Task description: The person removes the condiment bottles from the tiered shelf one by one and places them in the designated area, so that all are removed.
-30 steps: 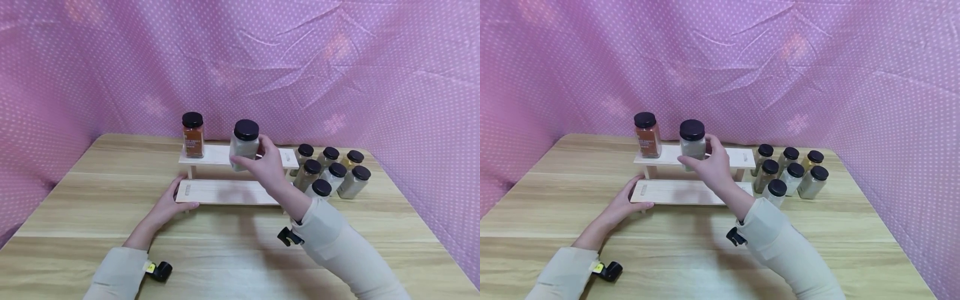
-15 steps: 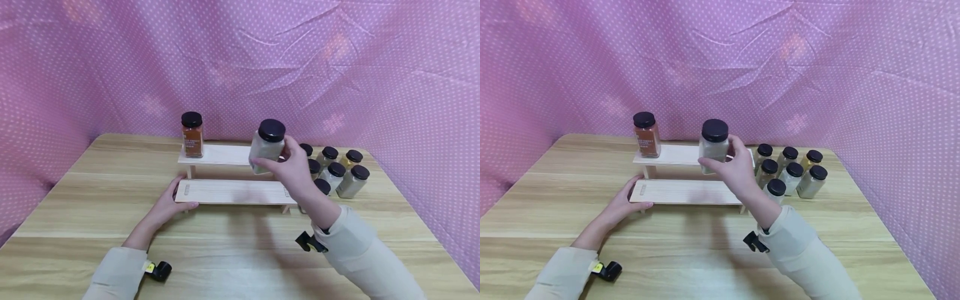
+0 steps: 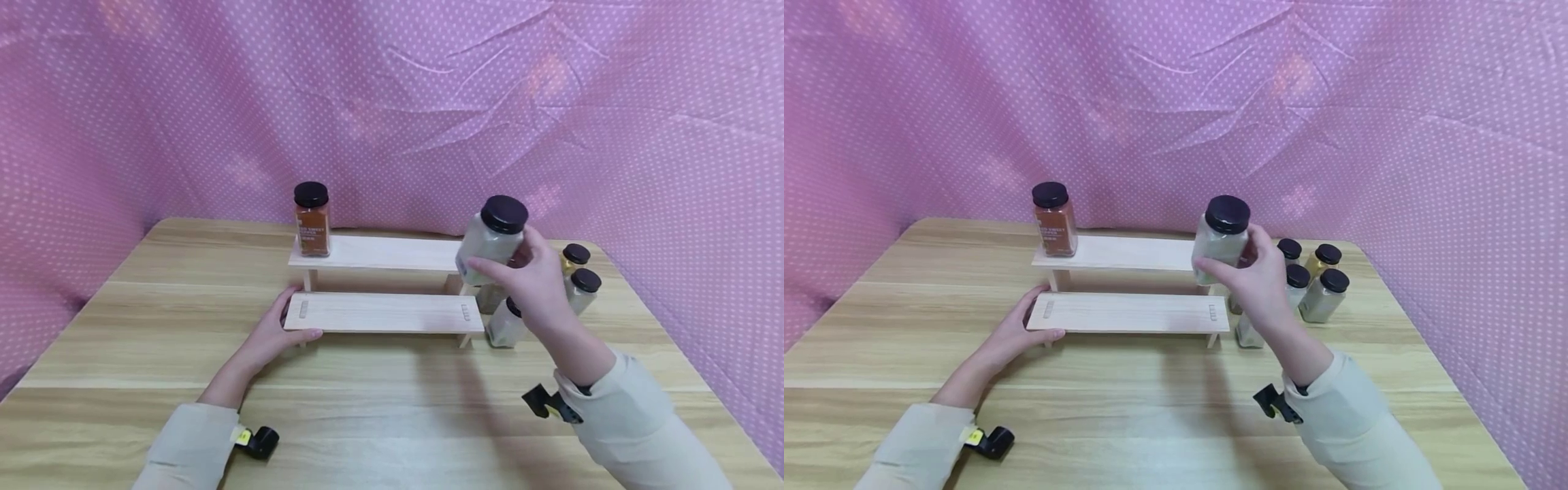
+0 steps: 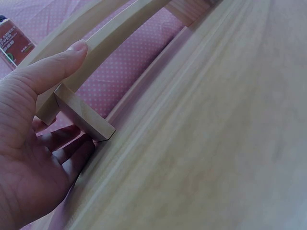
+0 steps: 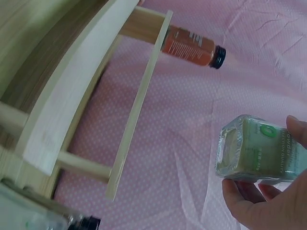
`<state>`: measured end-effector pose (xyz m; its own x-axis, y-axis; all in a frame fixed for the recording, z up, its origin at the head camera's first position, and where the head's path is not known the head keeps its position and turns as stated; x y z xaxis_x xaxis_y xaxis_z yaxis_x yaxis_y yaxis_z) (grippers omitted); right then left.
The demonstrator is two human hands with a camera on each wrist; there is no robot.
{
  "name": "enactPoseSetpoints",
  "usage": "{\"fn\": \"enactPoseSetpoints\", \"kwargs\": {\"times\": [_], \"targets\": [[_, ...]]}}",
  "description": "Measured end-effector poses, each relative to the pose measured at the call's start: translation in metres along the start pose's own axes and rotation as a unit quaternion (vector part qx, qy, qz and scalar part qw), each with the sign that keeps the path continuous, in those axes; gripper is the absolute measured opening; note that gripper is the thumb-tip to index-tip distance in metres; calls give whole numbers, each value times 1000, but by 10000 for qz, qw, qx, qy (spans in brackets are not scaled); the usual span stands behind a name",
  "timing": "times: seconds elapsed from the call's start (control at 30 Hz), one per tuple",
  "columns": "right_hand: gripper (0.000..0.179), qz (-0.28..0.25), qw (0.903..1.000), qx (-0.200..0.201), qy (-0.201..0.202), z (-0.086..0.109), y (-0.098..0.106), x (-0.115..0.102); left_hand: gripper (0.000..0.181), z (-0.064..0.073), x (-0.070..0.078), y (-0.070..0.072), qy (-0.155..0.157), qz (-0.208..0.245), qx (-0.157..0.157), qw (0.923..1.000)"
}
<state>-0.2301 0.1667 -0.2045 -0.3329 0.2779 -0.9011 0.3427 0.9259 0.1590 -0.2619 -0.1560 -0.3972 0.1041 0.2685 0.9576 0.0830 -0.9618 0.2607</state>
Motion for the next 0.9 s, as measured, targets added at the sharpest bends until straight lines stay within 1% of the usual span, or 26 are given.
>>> {"fn": "enactPoseSetpoints", "kwargs": {"times": [0.2,0.3,0.43,0.57,0.7,0.8,0.9], "targets": [[55,268,9994,200,90,-2,17,8,94,0,-1,1,3,-38,17,10000],[56,345,9990,265,53,-2,27,12,95,0,-2,0,25,-30,-2,10000],[57,260,9991,344,-49,-2,42,19,95,0,-2,0,27,-51,6,10000],[54,233,9983,530,-106,-3,59,25,95,0,-1,0,16,-81,14,10000],[52,56,9973,690,-238,-4,76,34,95,1,0,-1,12,-81,11,10000],[54,-116,9964,749,-380,-6,86,45,95,1,0,0,26,-46,4,10000],[58,-117,9956,774,-512,-10,97,64,95,1,0,0,28,-16,-3,10000]]}}
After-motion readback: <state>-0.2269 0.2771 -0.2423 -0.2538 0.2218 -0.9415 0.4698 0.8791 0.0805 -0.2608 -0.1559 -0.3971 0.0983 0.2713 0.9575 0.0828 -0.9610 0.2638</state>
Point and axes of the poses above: each hand's wrist, its own z-axis away from the middle knuckle, its own y-axis out of the back of the hand, x = y × z, the point moved 8 cm from there along -z, towards the middle knuckle, and after that the axes turned 14 degrees about x, right-handed, at the moved point
